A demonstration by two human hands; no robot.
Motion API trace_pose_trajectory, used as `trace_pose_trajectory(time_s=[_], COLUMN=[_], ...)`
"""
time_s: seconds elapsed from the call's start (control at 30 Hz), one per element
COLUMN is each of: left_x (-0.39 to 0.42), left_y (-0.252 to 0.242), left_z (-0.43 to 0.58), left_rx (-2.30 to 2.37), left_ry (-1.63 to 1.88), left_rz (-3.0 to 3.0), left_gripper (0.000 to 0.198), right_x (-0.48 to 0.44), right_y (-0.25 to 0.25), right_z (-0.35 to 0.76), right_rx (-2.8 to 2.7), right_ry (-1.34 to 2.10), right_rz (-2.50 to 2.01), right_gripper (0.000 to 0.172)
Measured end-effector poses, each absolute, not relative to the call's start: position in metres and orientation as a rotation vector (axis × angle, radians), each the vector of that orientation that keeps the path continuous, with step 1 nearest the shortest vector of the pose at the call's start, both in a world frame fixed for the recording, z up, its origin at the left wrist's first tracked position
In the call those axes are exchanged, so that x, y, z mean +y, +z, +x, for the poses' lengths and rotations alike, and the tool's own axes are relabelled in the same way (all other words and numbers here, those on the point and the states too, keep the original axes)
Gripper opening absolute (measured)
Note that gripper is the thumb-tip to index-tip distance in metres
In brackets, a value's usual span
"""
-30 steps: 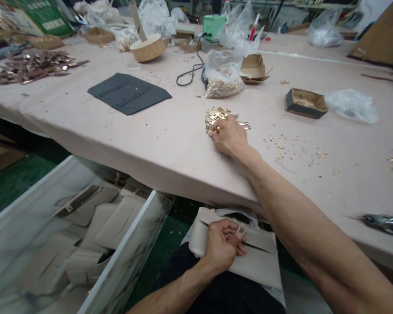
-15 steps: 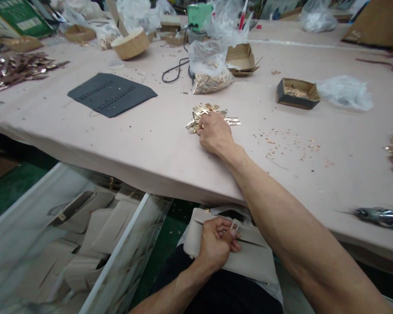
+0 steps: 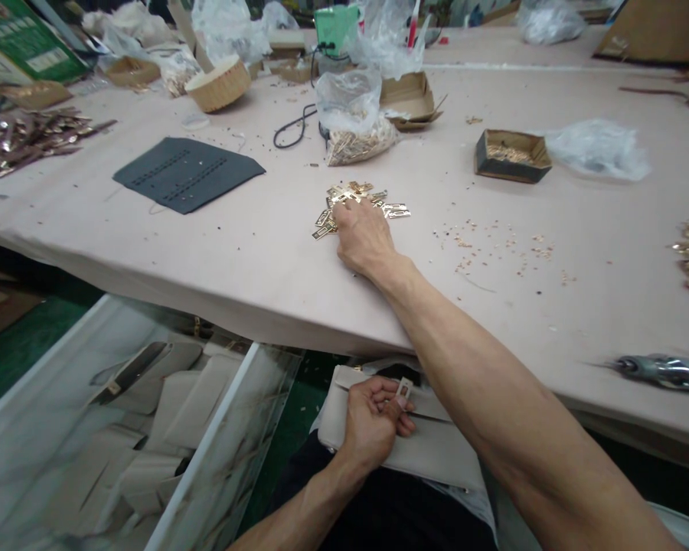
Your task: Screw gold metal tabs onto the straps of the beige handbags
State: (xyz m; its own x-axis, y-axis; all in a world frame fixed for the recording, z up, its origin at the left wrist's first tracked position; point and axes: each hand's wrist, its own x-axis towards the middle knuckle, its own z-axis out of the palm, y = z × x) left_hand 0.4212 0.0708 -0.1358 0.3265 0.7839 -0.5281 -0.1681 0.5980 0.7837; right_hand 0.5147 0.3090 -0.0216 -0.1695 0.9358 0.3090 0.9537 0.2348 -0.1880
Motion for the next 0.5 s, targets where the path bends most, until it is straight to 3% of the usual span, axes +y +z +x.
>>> trace_pose_trajectory(time_s=[0.5], left_x=[0.0712], left_y=[-0.1379], left_z=[0.4221], left_rx=[1.076], left_ry=[0.703], left_rz=[0.714], left_gripper=[0.046], right_x=[0.3063], right_y=[-0.0244], right_z=[0.5206], right_rx=[-2.083], right_ry=[-0.02], right_rz=[-1.79], right_gripper=[0.03])
